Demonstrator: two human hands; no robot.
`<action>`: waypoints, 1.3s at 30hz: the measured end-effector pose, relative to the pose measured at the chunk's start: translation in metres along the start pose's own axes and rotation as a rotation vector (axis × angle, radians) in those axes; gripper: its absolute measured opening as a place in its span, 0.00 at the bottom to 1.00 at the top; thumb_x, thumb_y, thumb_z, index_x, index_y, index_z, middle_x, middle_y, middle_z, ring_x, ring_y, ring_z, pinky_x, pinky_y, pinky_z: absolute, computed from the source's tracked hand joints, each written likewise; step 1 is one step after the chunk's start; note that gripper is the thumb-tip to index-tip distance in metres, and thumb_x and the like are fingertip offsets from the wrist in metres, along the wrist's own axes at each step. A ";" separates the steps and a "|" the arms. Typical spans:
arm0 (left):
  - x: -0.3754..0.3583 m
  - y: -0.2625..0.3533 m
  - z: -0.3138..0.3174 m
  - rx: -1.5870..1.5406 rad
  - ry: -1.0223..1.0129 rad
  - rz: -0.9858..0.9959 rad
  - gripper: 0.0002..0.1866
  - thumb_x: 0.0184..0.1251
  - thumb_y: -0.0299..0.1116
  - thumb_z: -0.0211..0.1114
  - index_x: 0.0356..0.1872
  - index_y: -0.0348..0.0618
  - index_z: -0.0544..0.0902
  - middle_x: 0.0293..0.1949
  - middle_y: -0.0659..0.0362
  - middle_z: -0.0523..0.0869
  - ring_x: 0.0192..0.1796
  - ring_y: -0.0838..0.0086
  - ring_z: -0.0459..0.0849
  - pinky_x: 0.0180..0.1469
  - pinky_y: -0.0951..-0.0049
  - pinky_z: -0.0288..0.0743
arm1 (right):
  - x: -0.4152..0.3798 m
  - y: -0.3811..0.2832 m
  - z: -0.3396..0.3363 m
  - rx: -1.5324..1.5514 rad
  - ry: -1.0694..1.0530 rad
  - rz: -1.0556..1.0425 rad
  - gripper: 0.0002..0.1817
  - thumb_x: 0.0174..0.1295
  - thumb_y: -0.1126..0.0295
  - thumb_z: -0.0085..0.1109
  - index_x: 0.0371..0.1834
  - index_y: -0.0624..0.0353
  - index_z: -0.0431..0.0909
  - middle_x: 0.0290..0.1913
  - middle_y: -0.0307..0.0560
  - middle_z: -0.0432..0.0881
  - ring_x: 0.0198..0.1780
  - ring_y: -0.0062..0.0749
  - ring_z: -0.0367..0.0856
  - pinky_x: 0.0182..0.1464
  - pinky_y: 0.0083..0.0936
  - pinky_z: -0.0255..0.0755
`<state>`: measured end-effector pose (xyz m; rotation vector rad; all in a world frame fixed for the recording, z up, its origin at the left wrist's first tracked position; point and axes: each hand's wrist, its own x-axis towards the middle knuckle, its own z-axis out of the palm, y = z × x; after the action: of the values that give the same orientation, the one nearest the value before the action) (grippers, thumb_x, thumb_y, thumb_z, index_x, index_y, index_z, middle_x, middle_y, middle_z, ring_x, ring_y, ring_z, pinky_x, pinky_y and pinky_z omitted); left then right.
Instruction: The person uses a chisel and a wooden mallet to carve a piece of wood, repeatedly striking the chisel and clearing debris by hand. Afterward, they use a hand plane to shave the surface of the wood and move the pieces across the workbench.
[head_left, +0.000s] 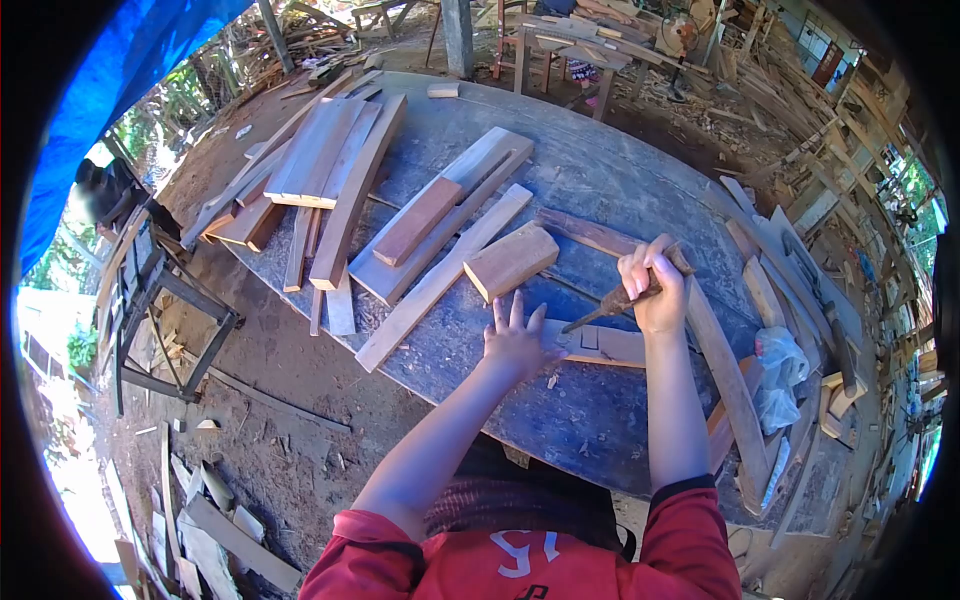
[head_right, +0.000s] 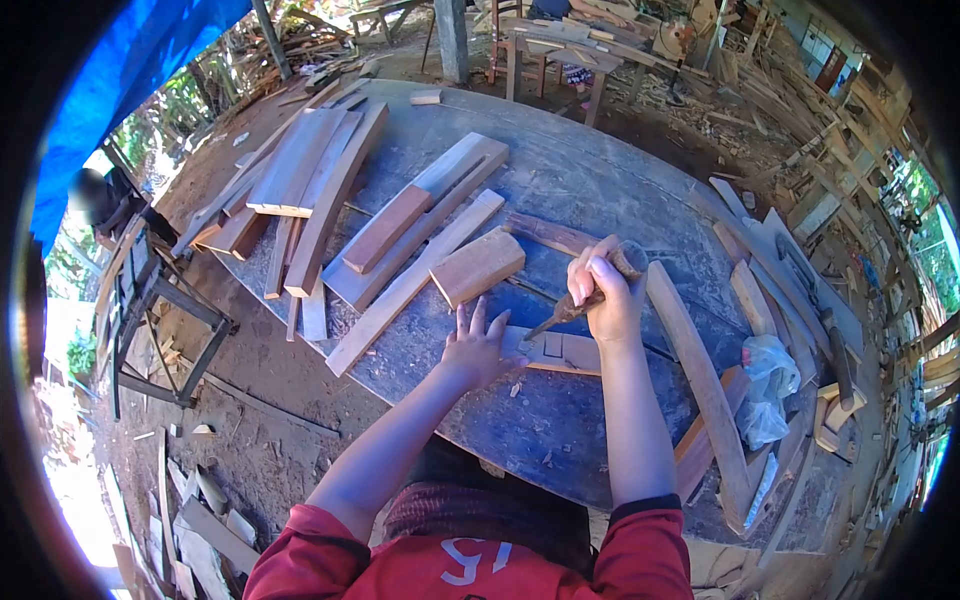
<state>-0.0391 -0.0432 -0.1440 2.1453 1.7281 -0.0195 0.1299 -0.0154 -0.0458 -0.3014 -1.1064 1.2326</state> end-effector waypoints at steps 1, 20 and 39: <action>0.000 0.000 0.000 -0.002 -0.003 0.000 0.48 0.48 0.70 0.53 0.67 0.56 0.53 0.70 0.47 0.42 0.69 0.43 0.39 0.63 0.44 0.52 | -0.001 0.001 0.001 0.002 0.002 0.001 0.07 0.55 0.71 0.50 0.23 0.58 0.65 0.14 0.41 0.66 0.17 0.22 0.64 0.20 0.17 0.58; 0.000 0.004 -0.004 -0.002 -0.025 -0.009 0.46 0.49 0.69 0.54 0.67 0.56 0.54 0.69 0.46 0.43 0.69 0.43 0.40 0.63 0.44 0.53 | 0.004 0.005 0.006 -0.094 0.071 -0.013 0.07 0.55 0.73 0.53 0.22 0.59 0.67 0.13 0.40 0.67 0.14 0.22 0.65 0.18 0.18 0.59; -0.003 0.004 -0.006 -0.034 -0.006 0.003 0.46 0.49 0.68 0.55 0.67 0.54 0.55 0.69 0.45 0.44 0.69 0.42 0.39 0.63 0.42 0.52 | 0.003 0.007 0.032 -0.293 0.124 -0.023 0.07 0.54 0.75 0.57 0.21 0.60 0.70 0.15 0.39 0.71 0.15 0.20 0.68 0.19 0.16 0.61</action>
<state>-0.0374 -0.0446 -0.1365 2.1212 1.7098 0.0048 0.1005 -0.0219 -0.0338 -0.5783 -1.1790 1.0166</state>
